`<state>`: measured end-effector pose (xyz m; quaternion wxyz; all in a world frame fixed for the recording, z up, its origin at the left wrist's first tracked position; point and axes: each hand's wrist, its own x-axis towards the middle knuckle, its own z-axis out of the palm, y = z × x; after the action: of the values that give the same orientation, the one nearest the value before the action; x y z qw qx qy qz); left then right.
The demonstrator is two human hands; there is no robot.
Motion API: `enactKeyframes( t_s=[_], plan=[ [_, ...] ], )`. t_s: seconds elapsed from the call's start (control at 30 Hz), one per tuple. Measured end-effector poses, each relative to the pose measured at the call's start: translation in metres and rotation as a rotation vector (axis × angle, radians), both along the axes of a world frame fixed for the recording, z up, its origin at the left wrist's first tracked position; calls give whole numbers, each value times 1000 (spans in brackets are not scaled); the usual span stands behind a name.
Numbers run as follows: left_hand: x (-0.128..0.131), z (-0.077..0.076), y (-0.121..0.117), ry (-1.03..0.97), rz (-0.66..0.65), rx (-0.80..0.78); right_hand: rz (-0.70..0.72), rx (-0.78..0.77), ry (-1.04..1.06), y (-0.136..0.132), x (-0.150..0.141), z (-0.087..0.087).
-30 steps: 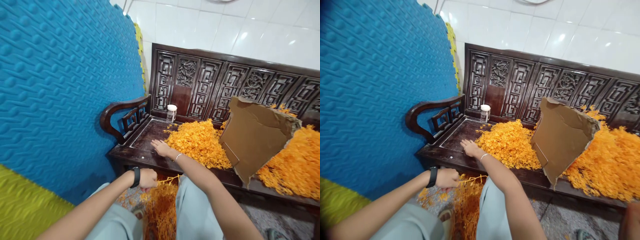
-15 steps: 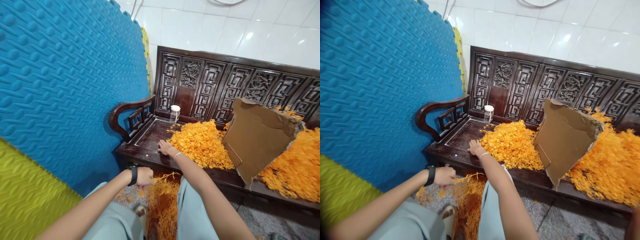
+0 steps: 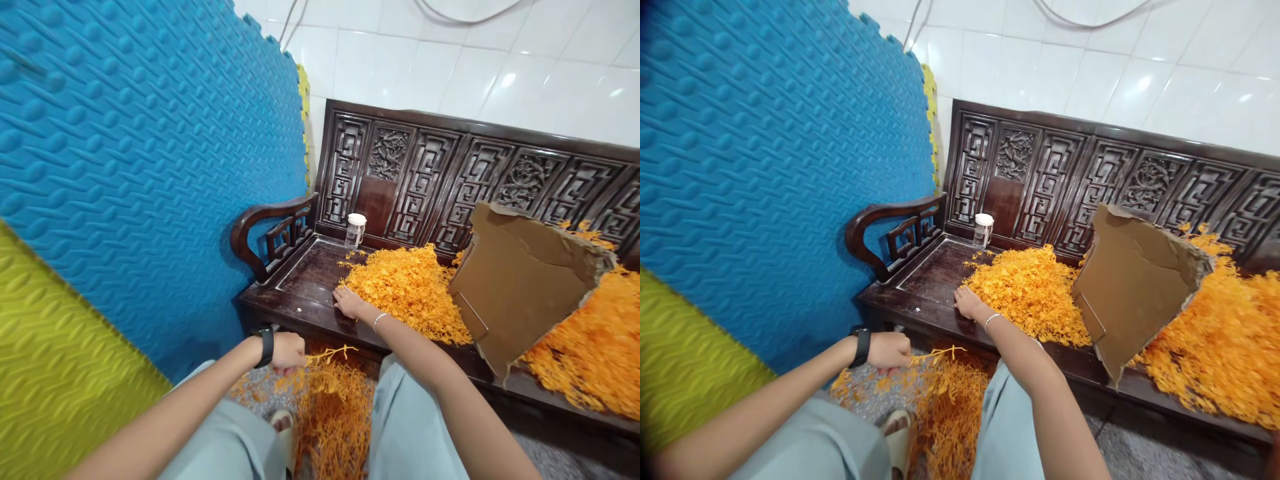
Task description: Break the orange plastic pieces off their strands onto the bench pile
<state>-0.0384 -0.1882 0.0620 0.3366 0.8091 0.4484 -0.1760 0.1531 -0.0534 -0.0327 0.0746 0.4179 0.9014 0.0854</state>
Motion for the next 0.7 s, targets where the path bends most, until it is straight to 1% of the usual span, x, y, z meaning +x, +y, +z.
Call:
enactKeyframes(
  t_s=[0.1,0.2,0.53,0.63,0.7],
  plan=[
    [0,-1,1,-10,-7,8,7,33,-4,-1,5,3],
    [1,1,0,-12,-16,12,31,51,-5,-4,6,5],
    [5,4,-3,18,-46,48,73,57,41,-8,3,14],
    [5,9,-5,53,-73,75,50,59,75,-5,-5,18],
    [7,12,-7,85,-97,114,-1,75,103,0,-14,22]
  ],
)
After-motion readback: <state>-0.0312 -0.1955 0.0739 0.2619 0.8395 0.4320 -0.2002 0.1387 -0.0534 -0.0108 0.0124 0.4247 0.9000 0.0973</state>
